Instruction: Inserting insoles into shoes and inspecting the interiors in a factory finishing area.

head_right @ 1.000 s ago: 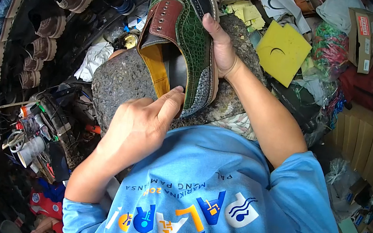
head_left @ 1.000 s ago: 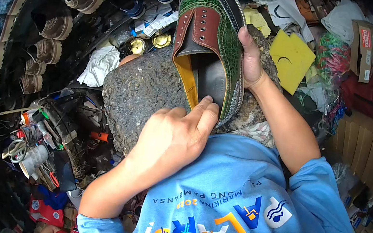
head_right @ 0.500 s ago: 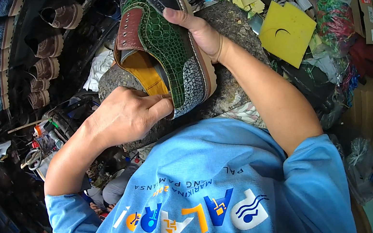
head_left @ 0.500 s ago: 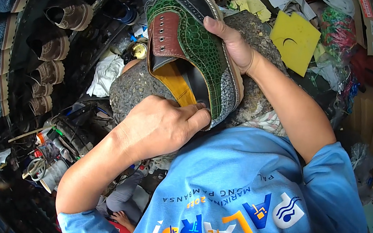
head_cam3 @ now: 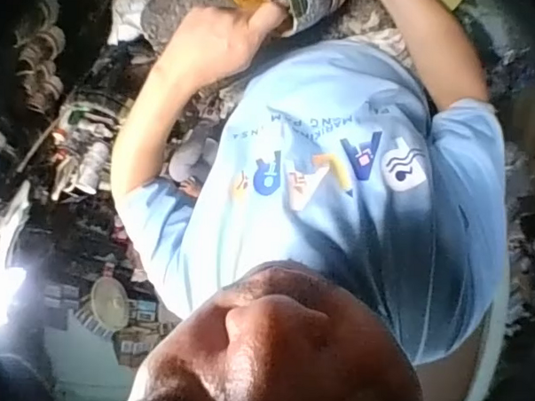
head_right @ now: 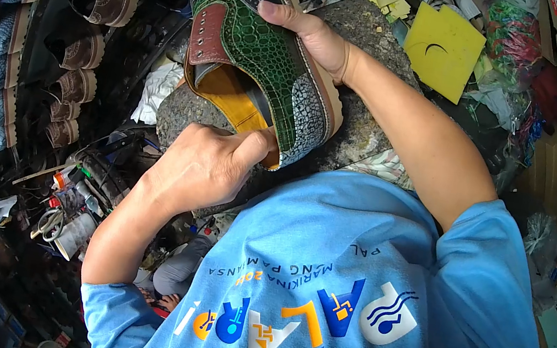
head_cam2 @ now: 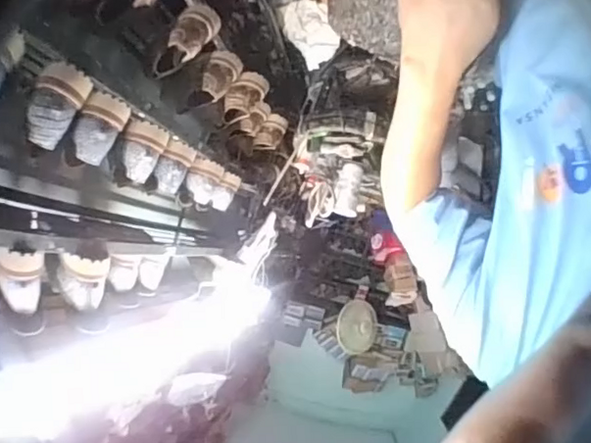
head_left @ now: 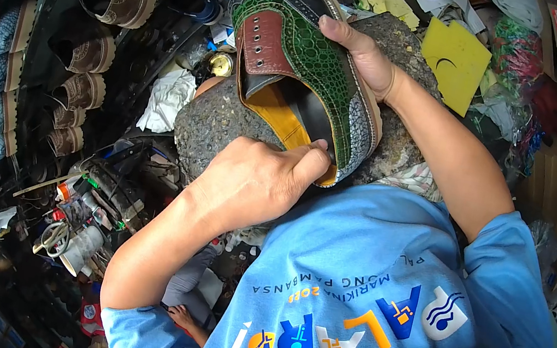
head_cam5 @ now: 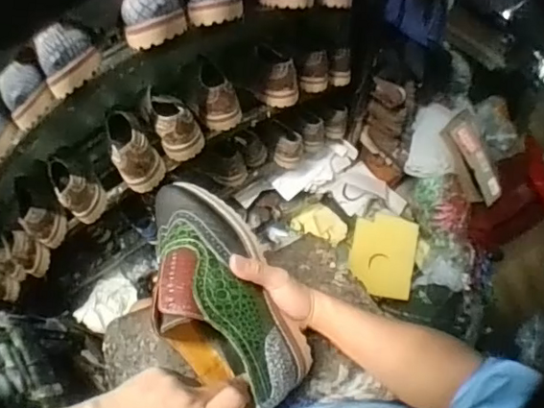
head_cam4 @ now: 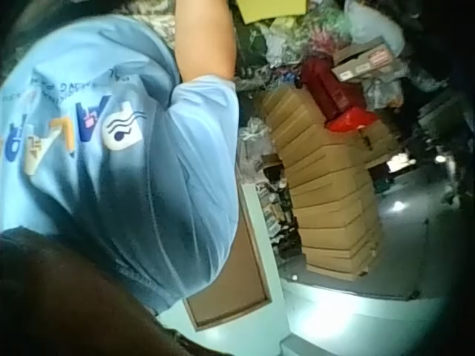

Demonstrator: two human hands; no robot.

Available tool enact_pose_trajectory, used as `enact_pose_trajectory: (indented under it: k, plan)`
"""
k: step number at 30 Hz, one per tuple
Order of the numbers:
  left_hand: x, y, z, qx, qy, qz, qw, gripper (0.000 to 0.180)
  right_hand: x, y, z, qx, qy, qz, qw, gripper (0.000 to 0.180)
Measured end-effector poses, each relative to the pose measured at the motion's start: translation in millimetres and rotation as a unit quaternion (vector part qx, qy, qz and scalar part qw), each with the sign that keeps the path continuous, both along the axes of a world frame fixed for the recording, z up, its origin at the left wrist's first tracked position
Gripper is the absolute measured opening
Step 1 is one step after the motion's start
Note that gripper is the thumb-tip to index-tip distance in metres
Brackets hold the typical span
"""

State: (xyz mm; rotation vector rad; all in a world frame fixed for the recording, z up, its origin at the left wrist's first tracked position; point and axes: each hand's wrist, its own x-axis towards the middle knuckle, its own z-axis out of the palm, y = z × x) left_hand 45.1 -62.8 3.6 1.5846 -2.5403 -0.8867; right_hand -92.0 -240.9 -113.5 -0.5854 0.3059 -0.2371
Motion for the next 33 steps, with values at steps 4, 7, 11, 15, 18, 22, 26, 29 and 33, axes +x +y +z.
enact_pose_trajectory:
  k: [4, 7, 11, 15, 18, 22, 26, 29, 33]
  plan:
    - [2, -1, 2, 0.057, -0.02, 0.009, 0.998, 0.024, 5, 4, 8, -0.018, 0.009, 0.015, 1.0, 0.058]
    - [15, 2, 1, 0.085, 0.073, 0.085, 0.99, 0.043, 6, 2, 5, -0.011, -0.003, 0.047, 0.999, 0.059]
    - [20, 10, 14, 0.057, 0.187, 0.223, 0.955, 0.065, -2, -1, -6, -0.002, -0.037, 0.011, 0.999, 0.062]
    - [-26, 30, -10, -0.013, 0.06, 0.172, 0.983, 0.057, -2, -2, -6, 0.008, -0.034, 0.001, 0.999, 0.06]
    - [-47, 39, -14, -0.06, 0.0, 0.167, 0.984, 0.046, -1, -1, -4, -0.03, 0.003, 0.009, 1.0, 0.066]
    - [-49, 40, -7, 0.057, 0.056, 0.216, 0.973, 0.059, -2, 1, -1, -0.008, -0.02, 0.033, 0.999, 0.06]
    - [-26, 42, 1, 0.071, 0.256, 0.329, 0.906, 0.077, -9, 3, 0, -0.035, -0.004, -0.008, 0.999, 0.062]
    - [-26, 43, 9, -0.047, 0.197, 0.331, 0.922, 0.066, -19, 6, -5, -0.036, 0.022, -0.05, 0.998, 0.063]
    - [-69, 44, -10, -0.019, 0.074, 0.289, 0.954, 0.046, -29, 0, -9, -0.113, 0.042, -0.044, 0.992, 0.08]
